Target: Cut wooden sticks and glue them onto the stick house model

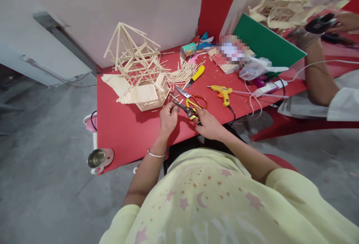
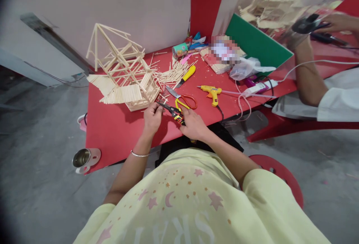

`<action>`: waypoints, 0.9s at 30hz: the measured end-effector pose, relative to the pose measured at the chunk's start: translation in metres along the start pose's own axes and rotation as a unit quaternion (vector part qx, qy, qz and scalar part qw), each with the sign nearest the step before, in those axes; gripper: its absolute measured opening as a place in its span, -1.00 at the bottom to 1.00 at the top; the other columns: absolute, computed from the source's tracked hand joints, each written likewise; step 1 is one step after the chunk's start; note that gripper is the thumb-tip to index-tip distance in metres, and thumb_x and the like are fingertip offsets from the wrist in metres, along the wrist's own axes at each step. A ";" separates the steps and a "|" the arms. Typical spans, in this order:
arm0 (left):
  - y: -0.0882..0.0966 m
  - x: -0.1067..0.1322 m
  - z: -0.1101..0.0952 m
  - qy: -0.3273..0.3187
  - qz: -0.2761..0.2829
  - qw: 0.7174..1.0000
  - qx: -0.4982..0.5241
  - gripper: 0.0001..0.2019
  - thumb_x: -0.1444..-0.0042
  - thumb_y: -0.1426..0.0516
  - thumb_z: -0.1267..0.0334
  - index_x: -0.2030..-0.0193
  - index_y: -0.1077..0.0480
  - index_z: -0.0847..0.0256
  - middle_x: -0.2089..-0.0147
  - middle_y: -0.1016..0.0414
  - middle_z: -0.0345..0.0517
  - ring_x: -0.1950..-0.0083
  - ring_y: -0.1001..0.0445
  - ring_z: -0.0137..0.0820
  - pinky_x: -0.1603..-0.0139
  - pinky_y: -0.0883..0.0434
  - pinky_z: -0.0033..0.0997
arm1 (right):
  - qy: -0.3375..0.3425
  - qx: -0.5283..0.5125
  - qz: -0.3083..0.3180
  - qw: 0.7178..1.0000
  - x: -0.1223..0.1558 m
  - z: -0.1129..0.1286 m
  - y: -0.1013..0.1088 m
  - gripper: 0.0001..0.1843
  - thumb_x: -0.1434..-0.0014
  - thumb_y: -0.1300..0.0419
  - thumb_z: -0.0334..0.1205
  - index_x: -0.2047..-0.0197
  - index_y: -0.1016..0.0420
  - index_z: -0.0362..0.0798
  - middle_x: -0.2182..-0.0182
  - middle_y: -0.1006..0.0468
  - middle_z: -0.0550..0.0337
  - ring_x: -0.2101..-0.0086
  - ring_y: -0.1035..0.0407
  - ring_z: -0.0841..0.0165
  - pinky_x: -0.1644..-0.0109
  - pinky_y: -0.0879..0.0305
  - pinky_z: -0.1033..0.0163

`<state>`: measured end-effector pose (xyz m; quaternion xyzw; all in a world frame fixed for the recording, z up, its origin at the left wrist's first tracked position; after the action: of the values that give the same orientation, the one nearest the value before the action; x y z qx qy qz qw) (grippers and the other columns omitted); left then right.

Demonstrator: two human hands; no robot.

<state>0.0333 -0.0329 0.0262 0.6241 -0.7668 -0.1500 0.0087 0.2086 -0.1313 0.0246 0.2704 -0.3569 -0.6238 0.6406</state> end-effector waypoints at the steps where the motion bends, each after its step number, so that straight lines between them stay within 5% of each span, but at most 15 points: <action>1: 0.000 0.000 0.000 -0.004 -0.001 1.000 -0.004 -0.81 -0.22 -0.13 0.37 0.44 -0.41 0.17 0.47 -0.46 -0.22 0.39 -0.34 -0.39 0.25 -0.24 -0.42 | -0.001 0.002 0.000 1.000 0.000 0.001 0.000 -0.05 -0.09 -0.20 -0.22 -0.51 -0.01 -0.20 -0.25 -0.34 -0.36 -0.19 -0.30 -0.18 -0.25 -0.25 -0.22; 11: 0.005 0.000 -0.004 -0.035 0.014 0.999 -0.002 -0.81 -0.21 -0.13 0.39 0.44 -0.43 0.18 0.44 -0.48 -0.20 0.34 -0.39 -0.38 0.22 -0.27 -0.42 | -0.002 -0.014 -0.025 1.000 0.000 0.003 -0.007 -0.24 -0.10 -0.20 -0.22 -0.37 -0.21 -0.17 -0.15 -0.46 -0.26 -0.11 -0.37 -0.07 -0.20 -0.30 -0.14; 15: 0.005 0.002 0.001 -0.020 0.038 0.998 0.038 -0.88 -0.23 -0.18 0.31 0.30 -0.55 0.17 0.35 -0.57 -0.17 0.32 -0.45 -0.38 0.23 -0.32 -0.43 | -0.002 0.001 -0.045 0.999 -0.002 0.001 -0.008 -0.29 -0.10 -0.21 -0.20 -0.32 -0.23 -0.13 -0.13 -0.47 -0.24 -0.10 -0.38 -0.06 -0.19 -0.31 -0.12; 19: 0.006 0.005 0.006 -0.028 0.032 0.999 0.021 -0.84 -0.25 -0.18 0.28 0.34 -0.57 0.15 0.47 -0.54 -0.21 0.43 -0.46 -0.40 0.27 -0.32 -0.42 | 0.000 -0.003 -0.038 0.999 -0.002 -0.001 -0.009 -0.34 -0.08 -0.19 -0.22 -0.26 -0.26 -0.14 -0.07 -0.51 -0.23 -0.05 -0.41 -0.06 -0.14 -0.33 -0.09; 23: 0.007 0.007 0.009 -0.018 0.054 0.998 0.038 -0.73 -0.29 -0.17 0.21 0.46 -0.50 0.16 0.61 -0.42 -0.25 0.55 -0.39 -0.46 0.40 -0.28 -0.47 | -0.001 -0.018 -0.023 1.000 -0.002 -0.006 -0.007 -0.40 -0.07 -0.19 -0.25 -0.20 -0.30 -0.07 -0.03 -0.53 -0.13 -0.01 -0.43 0.00 -0.12 -0.34 -0.05; 27: 0.005 0.006 0.015 0.059 0.126 0.979 0.146 -0.65 -0.29 -0.18 0.05 0.47 -0.44 0.18 0.69 -0.30 -0.31 0.71 -0.19 -0.55 0.63 -0.12 -0.52 | 0.042 -0.023 -0.012 0.999 -0.004 -0.012 -0.002 -0.27 -0.03 -0.20 -0.27 -0.30 -0.25 -0.08 -0.17 -0.46 -0.17 -0.14 -0.37 -0.03 -0.25 -0.27 -0.09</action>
<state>0.0240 -0.0345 0.0123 0.5249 -0.8510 0.0027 -0.0188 0.2165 -0.1288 0.0155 0.2860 -0.3121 -0.6272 0.6537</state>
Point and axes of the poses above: each hand's wrist, its own x-axis away from the middle knuckle, its own y-axis out of the back of the hand, z = x × y, the point moved 2 cm from there along -x, towards the middle knuckle
